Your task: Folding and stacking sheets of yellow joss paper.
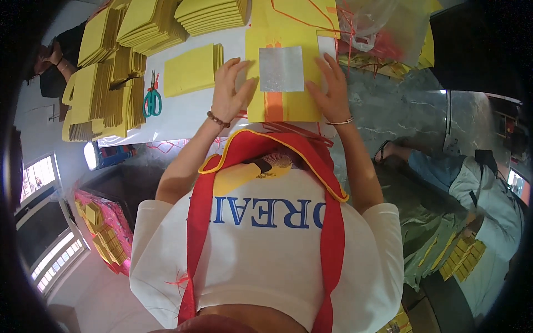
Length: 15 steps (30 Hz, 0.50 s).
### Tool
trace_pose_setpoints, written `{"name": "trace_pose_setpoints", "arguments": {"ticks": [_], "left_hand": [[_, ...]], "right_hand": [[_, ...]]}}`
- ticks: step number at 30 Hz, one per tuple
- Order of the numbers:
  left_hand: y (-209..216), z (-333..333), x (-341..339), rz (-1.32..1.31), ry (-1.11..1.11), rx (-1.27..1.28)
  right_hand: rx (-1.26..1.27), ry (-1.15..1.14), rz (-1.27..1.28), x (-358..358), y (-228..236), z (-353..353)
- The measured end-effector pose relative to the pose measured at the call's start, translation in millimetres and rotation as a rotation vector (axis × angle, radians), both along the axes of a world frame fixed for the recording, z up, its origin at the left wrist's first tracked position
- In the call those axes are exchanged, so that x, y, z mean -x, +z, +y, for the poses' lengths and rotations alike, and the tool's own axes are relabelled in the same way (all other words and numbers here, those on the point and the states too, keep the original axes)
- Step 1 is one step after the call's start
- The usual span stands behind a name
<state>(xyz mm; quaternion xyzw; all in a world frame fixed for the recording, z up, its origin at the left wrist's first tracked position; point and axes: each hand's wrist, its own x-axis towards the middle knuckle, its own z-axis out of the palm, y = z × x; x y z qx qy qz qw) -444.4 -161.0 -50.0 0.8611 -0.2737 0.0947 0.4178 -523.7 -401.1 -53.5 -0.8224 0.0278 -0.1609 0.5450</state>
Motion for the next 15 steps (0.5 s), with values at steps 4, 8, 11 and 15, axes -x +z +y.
{"name": "trace_pose_setpoints", "arguments": {"ticks": [4,8,11,15], "left_hand": [[33,6,25,-0.152,-0.436,-0.306],[32,3,29,-0.242,-0.554,-0.506],[35,1,27,-0.242,-0.595,-0.460],[27,2,17,-0.029,-0.617,-0.161]], "right_hand": [[0.701,0.344,-0.048,4,17,4],[0.571,0.330,-0.007,0,-2,-2],[0.029,0.272,0.130,-1,-12,-4],[-0.165,0.276,0.126,-1,-12,-9]]}}
